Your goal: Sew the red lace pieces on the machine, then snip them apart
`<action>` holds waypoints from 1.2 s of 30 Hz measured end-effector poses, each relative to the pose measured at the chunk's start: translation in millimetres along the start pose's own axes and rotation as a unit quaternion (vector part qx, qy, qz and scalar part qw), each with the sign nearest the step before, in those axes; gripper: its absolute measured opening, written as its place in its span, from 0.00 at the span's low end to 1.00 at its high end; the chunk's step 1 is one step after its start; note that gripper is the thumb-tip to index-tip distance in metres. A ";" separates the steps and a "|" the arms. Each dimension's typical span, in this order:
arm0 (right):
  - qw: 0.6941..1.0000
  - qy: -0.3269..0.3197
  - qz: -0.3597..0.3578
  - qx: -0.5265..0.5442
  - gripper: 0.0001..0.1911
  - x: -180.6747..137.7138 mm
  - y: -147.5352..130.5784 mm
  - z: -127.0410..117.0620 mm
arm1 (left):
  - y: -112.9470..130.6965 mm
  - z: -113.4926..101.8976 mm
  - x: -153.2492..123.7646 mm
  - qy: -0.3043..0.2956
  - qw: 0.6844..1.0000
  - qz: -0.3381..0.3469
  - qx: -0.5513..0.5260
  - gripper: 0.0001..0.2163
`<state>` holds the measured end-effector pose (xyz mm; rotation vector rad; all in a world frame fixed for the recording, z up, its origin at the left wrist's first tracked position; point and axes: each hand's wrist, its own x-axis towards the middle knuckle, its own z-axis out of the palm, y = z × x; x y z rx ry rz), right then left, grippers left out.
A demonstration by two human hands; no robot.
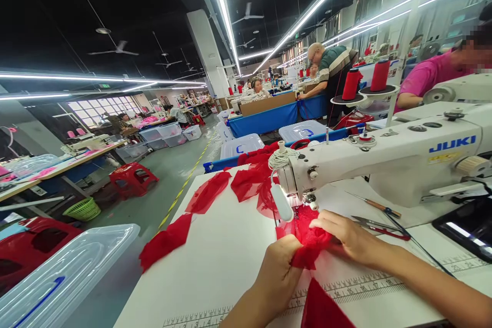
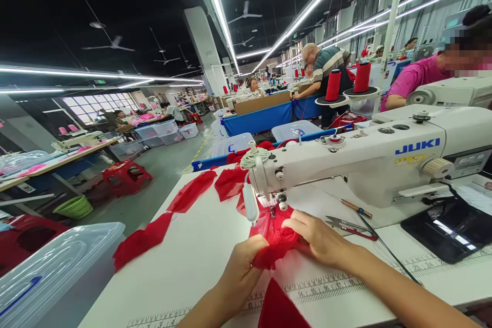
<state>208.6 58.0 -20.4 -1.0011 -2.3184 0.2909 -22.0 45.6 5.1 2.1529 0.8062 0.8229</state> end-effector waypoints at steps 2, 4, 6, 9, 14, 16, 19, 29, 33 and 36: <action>0.999 -0.031 -0.015 -0.036 0.07 5.4 1.7 -0.3 | 0.4 2.4 -0.4 -0.009 1.000 0.007 0.012 0.20; 0.997 -0.047 -0.022 -0.049 0.08 10.1 4.3 1.4 | 0.4 5.6 -1.2 -0.015 0.999 0.018 0.030 0.18; 0.996 -0.059 -0.022 -0.062 0.10 13.5 6.3 4.8 | -1.0 8.8 -2.5 -0.020 0.998 0.033 0.055 0.16; 0.996 -0.066 -0.012 -0.066 0.10 15.4 6.8 12.1 | -5.4 12.2 -5.1 -0.022 0.993 0.061 0.096 0.13; 0.997 -0.048 0.039 -0.049 0.11 11.8 2.7 21.4 | -10.7 15.3 -9.3 -0.009 0.981 0.097 0.166 0.07; 0.997 -0.048 0.050 -0.029 0.10 10.1 0.5 20.8 | -10.7 17.0 -9.8 0.006 0.975 0.114 0.190 0.06; 0.997 -0.057 0.055 0.007 0.08 8.7 -1.3 17.8 | -9.6 19.9 -9.3 0.020 0.968 0.126 0.216 0.08; 0.992 -0.024 0.118 0.034 0.14 10.3 -2.2 25.8 | -8.3 26.6 -8.7 0.005 0.953 0.137 0.271 0.02; 0.993 -0.018 0.112 0.045 0.12 10.7 -2.7 23.9 | -7.2 25.7 -9.9 -0.006 0.948 0.134 0.288 0.02; 0.993 -0.017 0.098 0.065 0.12 8.5 0.4 22.2 | -5.6 25.1 -12.7 -0.023 0.946 0.124 0.299 0.04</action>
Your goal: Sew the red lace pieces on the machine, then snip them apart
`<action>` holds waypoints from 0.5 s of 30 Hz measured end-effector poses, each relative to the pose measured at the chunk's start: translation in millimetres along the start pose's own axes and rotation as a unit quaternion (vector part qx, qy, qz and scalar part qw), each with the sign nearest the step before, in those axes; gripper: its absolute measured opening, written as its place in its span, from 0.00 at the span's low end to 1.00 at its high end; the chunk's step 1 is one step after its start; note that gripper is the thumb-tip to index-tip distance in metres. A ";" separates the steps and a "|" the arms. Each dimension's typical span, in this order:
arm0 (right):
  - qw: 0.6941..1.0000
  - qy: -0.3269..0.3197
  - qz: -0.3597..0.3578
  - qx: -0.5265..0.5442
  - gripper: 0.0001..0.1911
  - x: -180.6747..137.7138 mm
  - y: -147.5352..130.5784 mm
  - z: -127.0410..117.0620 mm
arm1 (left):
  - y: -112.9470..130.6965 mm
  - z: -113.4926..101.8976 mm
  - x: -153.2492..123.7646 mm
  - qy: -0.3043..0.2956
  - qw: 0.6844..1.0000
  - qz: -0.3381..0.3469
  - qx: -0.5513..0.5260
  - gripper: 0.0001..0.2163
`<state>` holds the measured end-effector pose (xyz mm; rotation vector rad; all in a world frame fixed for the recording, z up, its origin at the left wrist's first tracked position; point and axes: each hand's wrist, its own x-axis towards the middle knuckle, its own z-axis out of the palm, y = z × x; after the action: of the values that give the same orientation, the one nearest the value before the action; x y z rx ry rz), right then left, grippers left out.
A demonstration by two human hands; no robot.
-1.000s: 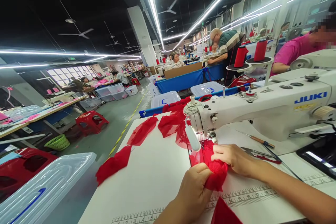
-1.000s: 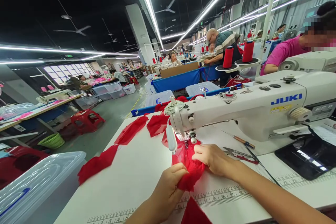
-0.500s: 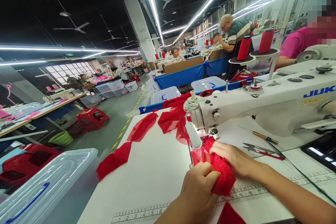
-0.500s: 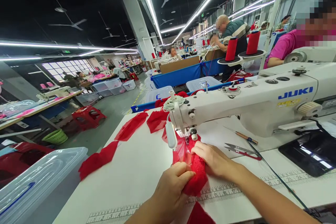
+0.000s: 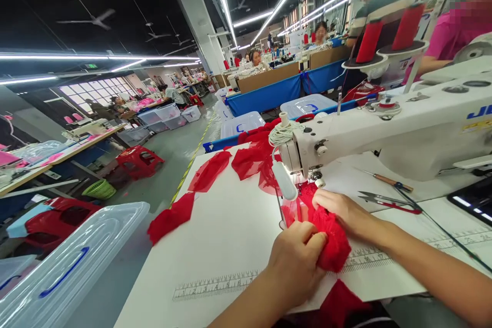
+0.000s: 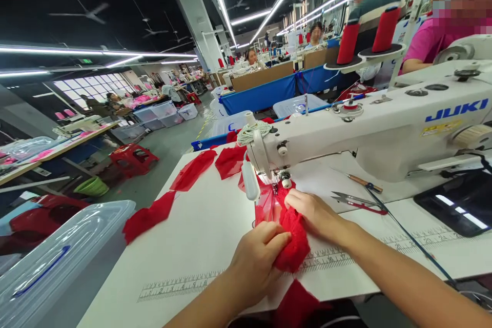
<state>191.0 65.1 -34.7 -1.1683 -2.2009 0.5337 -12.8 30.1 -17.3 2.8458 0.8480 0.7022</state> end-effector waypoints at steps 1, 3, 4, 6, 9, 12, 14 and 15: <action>1.000 -0.003 -0.005 0.007 0.13 -0.7 2.1 -0.2 | 0.7 0.0 -1.0 -0.009 1.000 -0.002 0.002 0.07; 1.000 -0.012 -0.016 0.022 0.12 -2.2 7.1 0.2 | 1.9 1.2 -3.2 -0.022 1.000 -0.017 0.009 0.13; 0.999 -0.016 -0.021 0.029 0.12 -2.8 9.4 0.7 | 2.3 2.5 -4.3 -0.027 0.999 -0.029 0.018 0.16; 0.999 -0.018 -0.027 0.038 0.12 -3.5 12.8 1.9 | 2.2 6.4 -6.6 -0.032 0.997 -0.056 0.046 0.17; 0.999 -0.009 -0.027 0.043 0.11 -3.6 14.1 3.0 | -1.6 12.8 -9.2 -0.040 0.991 -0.081 0.096 0.05; 0.999 0.001 -0.025 0.046 0.10 -3.8 12.3 2.8 | -10.6 14.1 -7.8 -0.036 0.989 -0.075 0.124 0.11; 0.998 0.008 -0.024 0.053 0.10 -4.3 10.6 2.2 | -19.5 9.5 -3.4 -0.035 0.993 -0.048 0.101 0.11; 0.998 0.011 -0.023 0.058 0.11 -4.4 9.7 1.9 | -24.7 5.7 -0.2 -0.038 0.997 -0.030 0.058 0.09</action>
<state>197.6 66.4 -43.2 -1.0553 -2.1432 0.6169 -22.7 51.0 -27.7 2.9129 0.9889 0.5519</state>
